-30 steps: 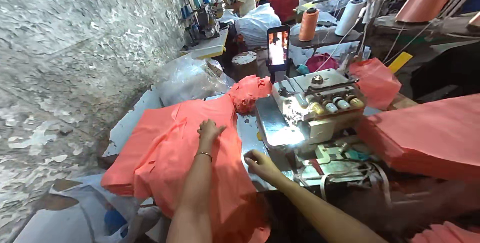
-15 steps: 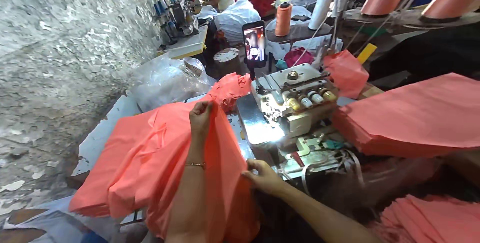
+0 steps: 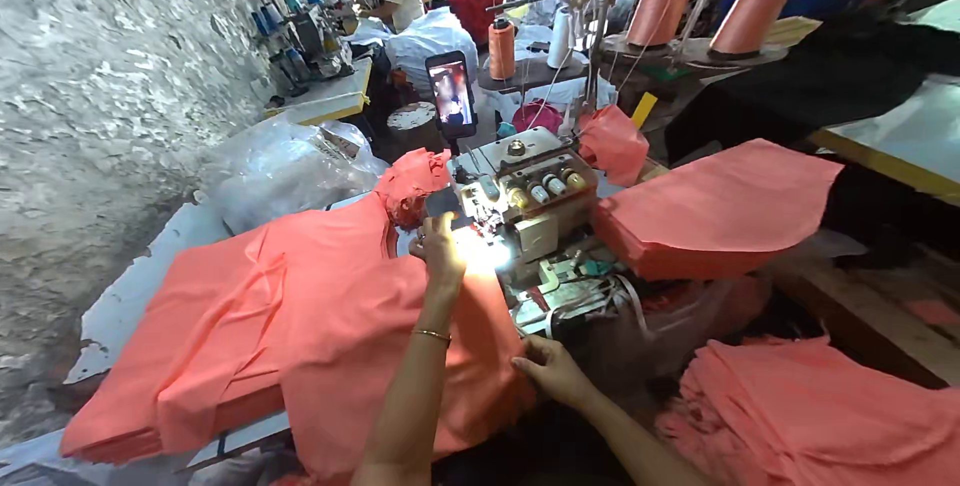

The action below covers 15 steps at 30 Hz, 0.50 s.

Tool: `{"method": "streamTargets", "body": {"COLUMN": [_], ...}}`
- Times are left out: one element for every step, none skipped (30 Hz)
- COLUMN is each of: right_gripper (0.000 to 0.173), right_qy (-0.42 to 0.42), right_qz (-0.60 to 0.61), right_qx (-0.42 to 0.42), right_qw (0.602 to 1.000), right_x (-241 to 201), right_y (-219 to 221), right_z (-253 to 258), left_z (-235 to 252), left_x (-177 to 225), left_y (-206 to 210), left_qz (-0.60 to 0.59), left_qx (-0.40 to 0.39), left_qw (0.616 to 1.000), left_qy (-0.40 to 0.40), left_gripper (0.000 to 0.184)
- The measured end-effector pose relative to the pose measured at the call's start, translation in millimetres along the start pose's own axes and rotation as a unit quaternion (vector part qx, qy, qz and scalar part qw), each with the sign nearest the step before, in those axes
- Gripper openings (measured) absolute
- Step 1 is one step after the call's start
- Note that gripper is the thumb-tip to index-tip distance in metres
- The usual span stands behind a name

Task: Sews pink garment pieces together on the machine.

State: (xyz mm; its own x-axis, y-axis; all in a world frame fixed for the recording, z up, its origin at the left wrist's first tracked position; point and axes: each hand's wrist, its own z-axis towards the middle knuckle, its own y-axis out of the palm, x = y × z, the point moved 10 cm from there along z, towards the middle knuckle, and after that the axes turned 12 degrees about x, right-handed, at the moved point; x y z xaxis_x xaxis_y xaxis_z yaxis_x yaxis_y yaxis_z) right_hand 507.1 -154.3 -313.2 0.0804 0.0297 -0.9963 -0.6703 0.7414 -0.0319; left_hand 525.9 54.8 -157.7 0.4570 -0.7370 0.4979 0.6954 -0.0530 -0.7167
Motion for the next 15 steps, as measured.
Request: {"method": "streamTargets", "body": {"right_gripper": [0.012, 0.012, 0.012, 0.011, 0.011, 0.012, 0.012, 0.012, 0.011, 0.008, 0.005, 0.005, 0.007, 0.008, 0.008], "right_qy": [-0.005, -0.01, -0.014, -0.015, -0.017, -0.019, -0.016, -0.007, 0.008, 0.023, 0.033, 0.039, 0.042, 0.043, 0.042], "right_qz": [0.003, 0.008, 0.013, 0.017, 0.021, 0.027, 0.034, 0.04, 0.048, 0.061, 0.08, 0.102, 0.124, 0.138, 0.133], "right_qx": [-0.003, -0.01, -0.016, -0.02, -0.024, -0.031, -0.043, -0.057, -0.07, -0.079, -0.087, -0.092, -0.095, -0.095, -0.093], "right_qw": [1.0, 1.0, 1.0, 1.0, 0.999, 0.999, 0.998, 0.998, 0.996, 0.995, 0.992, 0.99, 0.987, 0.985, 0.986], "right_x": [5, 10, 15, 18, 21, 22, 23, 23, 23, 21, 16, 11, 8, 6, 5], "right_y": [1, 1, 3, 4, 5, 6, 6, 4, 2, -2, -8, -13, -18, -20, -20], "right_z": [1, 3, 4, 3, 3, 2, 0, -3, -5, -7, -7, -8, -8, -9, -9], "left_z": [-6, -12, -18, -24, -28, -30, -31, -31, -30, -29, -29, -29, -31, -34, -38], "left_x": [4, 9, 14, 17, 20, 21, 22, 22, 21, 19, 18, 18, 19, 21, 24], "left_y": [-3, -7, -10, -12, -13, -14, -16, -17, -18, -17, -17, -15, -13, -11, -10], "left_qz": [0.01, 0.023, 0.037, 0.051, 0.067, 0.081, 0.092, 0.095, 0.096, 0.092, 0.087, 0.085, 0.086, 0.087, 0.086], "left_qx": [0.017, 0.044, 0.07, 0.088, 0.093, 0.093, 0.098, 0.101, 0.099, 0.092, 0.091, 0.093, 0.084, 0.077, 0.069], "left_qw": [1.0, 0.998, 0.994, 0.99, 0.986, 0.985, 0.983, 0.983, 0.984, 0.986, 0.987, 0.986, 0.987, 0.987, 0.987], "left_qy": [0.019, 0.046, 0.076, 0.102, 0.118, 0.124, 0.127, 0.124, 0.116, 0.107, 0.104, 0.106, 0.105, 0.109, 0.114], "left_gripper": [0.034, 0.027, 0.019, 0.014, 0.013, 0.014, 0.014, 0.016, 0.021, 0.024, 0.021, 0.014, 0.015, 0.018, 0.021]}}
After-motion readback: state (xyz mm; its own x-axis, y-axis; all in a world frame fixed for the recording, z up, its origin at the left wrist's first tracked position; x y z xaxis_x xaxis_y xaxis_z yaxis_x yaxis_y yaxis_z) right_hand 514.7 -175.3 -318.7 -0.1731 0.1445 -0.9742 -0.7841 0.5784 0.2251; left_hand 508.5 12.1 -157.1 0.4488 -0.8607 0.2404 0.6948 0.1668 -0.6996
